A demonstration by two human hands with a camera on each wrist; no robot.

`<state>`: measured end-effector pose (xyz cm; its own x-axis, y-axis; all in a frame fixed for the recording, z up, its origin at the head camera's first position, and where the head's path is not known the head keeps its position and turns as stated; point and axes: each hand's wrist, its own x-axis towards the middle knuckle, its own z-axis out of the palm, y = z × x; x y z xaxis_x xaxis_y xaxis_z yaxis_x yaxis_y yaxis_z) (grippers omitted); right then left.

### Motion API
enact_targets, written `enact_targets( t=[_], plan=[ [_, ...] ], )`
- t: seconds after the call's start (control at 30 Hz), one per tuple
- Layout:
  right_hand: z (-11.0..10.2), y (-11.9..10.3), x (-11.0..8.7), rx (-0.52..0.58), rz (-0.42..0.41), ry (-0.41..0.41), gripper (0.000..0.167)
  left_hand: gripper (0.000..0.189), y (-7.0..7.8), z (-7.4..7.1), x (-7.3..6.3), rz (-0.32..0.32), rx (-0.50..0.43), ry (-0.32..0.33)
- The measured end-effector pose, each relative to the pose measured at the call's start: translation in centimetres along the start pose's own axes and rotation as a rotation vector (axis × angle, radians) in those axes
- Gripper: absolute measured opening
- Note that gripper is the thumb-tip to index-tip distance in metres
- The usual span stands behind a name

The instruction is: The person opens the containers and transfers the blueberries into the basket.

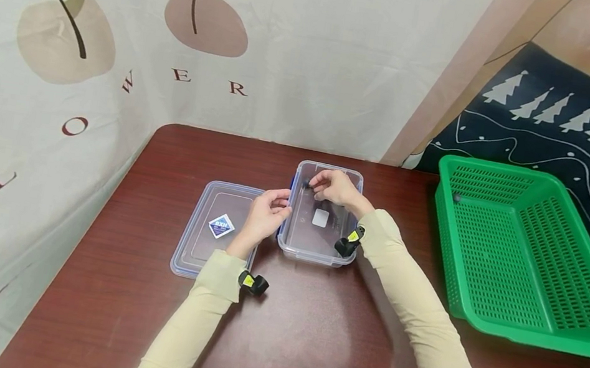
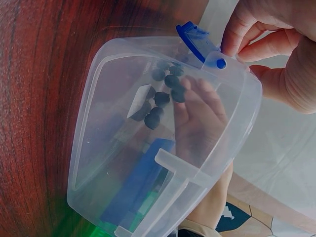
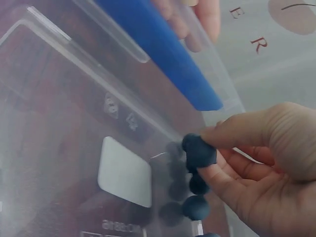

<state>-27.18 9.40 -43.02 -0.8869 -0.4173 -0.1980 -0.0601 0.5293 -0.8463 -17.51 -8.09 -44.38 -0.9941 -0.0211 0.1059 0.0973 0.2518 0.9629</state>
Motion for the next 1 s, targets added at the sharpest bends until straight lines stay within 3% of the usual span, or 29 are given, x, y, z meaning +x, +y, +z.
enact_targets(
  t=[0.43, 0.63, 1.0],
  plan=[
    [-3.3, -1.2, -1.5, 0.203, -0.047, 0.116, 0.028, 0.035, 0.0, -0.1, 0.0, -0.019, 0.017, -0.001],
    [-5.6, -2.1, -2.6, 0.237, -0.06, 0.152, 0.03, 0.035, 0.1, 0.0, 0.0, -0.022, 0.012, -0.005],
    [-10.2, -2.6, -5.1, 0.239, -0.081, 0.293, 0.03, 0.035, 0.1, 0.0, 0.0, -0.031, 0.01, 0.001]
  ],
)
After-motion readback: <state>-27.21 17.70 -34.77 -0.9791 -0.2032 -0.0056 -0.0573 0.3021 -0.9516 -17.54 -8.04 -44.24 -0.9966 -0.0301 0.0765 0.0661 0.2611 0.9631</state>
